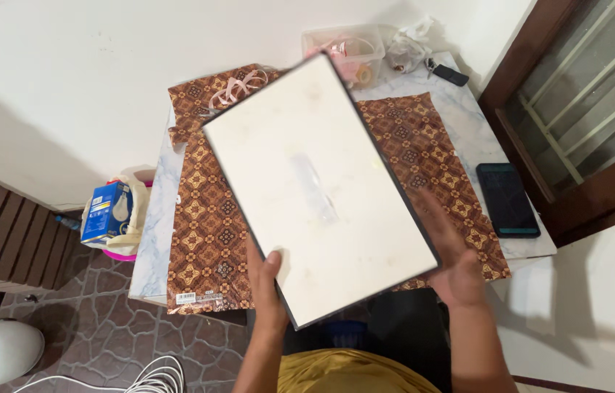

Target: The person places a white shoebox on a patterned wrapping paper, smooths the paper, folds it around the box, and begins securing the sides. The person handles the box and paper by hand, aligning edges and pressing the paper to conform to the box shape.

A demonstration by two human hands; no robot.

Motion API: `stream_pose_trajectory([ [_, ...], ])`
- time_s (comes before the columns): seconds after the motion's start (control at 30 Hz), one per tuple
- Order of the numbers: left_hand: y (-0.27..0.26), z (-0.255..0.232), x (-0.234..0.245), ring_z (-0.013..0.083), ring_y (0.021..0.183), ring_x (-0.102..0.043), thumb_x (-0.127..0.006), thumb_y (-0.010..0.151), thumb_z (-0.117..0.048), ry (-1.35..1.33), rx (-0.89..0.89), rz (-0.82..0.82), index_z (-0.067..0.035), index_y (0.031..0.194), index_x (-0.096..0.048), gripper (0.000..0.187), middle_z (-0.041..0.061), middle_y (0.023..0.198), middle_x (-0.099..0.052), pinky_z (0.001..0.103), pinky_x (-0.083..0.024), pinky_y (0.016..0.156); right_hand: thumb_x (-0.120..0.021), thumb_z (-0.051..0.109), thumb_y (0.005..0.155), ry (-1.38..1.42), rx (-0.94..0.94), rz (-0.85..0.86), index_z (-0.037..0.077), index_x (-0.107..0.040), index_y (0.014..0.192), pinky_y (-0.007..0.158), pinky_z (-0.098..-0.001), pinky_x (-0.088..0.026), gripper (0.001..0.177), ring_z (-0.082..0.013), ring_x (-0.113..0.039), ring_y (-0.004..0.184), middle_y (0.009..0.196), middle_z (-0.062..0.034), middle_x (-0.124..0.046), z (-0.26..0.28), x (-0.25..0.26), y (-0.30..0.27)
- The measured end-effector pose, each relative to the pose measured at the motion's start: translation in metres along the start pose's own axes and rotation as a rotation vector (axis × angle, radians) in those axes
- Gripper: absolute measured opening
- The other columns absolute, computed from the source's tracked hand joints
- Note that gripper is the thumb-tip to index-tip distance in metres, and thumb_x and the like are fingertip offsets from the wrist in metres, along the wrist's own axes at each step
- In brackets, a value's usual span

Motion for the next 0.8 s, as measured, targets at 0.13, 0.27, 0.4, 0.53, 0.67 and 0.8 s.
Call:
stream_pose_trajectory([
  [0.13, -0.007, 0.034, -0.002, 0.0471, 0.146, -0.031, -0.053, 0.084, -0.050, -0.066, 0.051, -0.204, -0.001, 0.163, -0.005, 0.105, 0.037, 0.156, -0.022, 0.056, -0.033, 0.113, -0.076, 0.080, 0.067, 0.158, -0.031, -0.111, 0.010, -0.013, 0.169, 0.114, -0.0537, -0.043, 0.138, -0.0356, -0.043, 0.144, 0.160, -0.0214, -0.038, -0.016, -0.017, 0.003],
  [0.27, -0.024, 0.055, -0.021, 0.0454, 0.157, 0.000, -0.055, 0.096, -0.048, 0.192, 0.006, -0.196, 0.007, 0.159, 0.012, 0.107, 0.034, 0.167, 0.009, 0.053, -0.008, 0.125, -0.080, 0.074, 0.069, -0.074, -0.058, -0.213, 0.009, -0.012, 0.165, 0.111, -0.0499, -0.046, 0.134, -0.0312, -0.044, 0.144, 0.161, -0.0178, -0.036, -0.043, -0.027, -0.003],
  [0.4, -0.023, 0.043, -0.028, 0.0465, 0.153, -0.008, -0.071, 0.085, -0.036, 0.195, -0.103, -0.095, 0.009, 0.158, 0.010, 0.118, 0.035, 0.163, -0.004, 0.053, -0.011, 0.122, -0.081, 0.060, 0.072, -0.215, -0.053, -0.260, 0.000, -0.027, 0.161, 0.101, -0.0495, -0.055, 0.120, -0.0377, -0.057, 0.130, 0.141, -0.0269, -0.051, -0.048, -0.011, -0.001],
  [0.53, 0.018, 0.013, 0.016, 0.0396, 0.143, -0.042, -0.063, 0.089, -0.042, -0.169, -0.117, -0.201, 0.004, 0.162, -0.014, 0.099, 0.028, 0.158, -0.035, 0.051, -0.037, 0.118, -0.080, 0.047, 0.070, -0.212, -0.132, -0.407, -0.003, -0.039, 0.155, 0.097, -0.0478, -0.055, 0.107, -0.0387, -0.059, 0.126, 0.137, -0.0256, -0.057, -0.028, 0.030, -0.002],
  [0.67, 0.037, 0.008, 0.042, 0.0322, 0.135, -0.051, -0.072, 0.082, -0.041, -0.359, 0.036, -0.035, -0.003, 0.160, -0.027, 0.098, 0.021, 0.146, -0.051, 0.048, -0.043, 0.111, -0.077, 0.048, 0.074, -0.278, -0.046, -0.289, -0.004, -0.038, 0.157, 0.101, -0.0439, -0.051, 0.105, -0.0343, -0.055, 0.131, 0.145, -0.0236, -0.053, -0.001, 0.052, -0.001],
  [0.8, 0.022, 0.040, 0.045, 0.0339, 0.102, -0.057, -0.074, 0.077, -0.038, -0.100, 0.340, 0.087, -0.008, 0.163, -0.037, 0.098, 0.024, 0.122, -0.062, 0.047, -0.044, 0.080, -0.076, 0.063, 0.077, -0.257, -0.038, -0.398, -0.003, -0.035, 0.161, 0.107, -0.0386, -0.048, 0.115, -0.0293, -0.054, 0.137, 0.155, -0.0215, -0.050, -0.013, 0.092, -0.010],
])
Point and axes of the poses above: each hand's wrist, its own y-axis towards the middle knuckle, its own x-axis out of the back of the hand, z = x × y, the point moved 7 cm from there along y, towards the middle knuckle
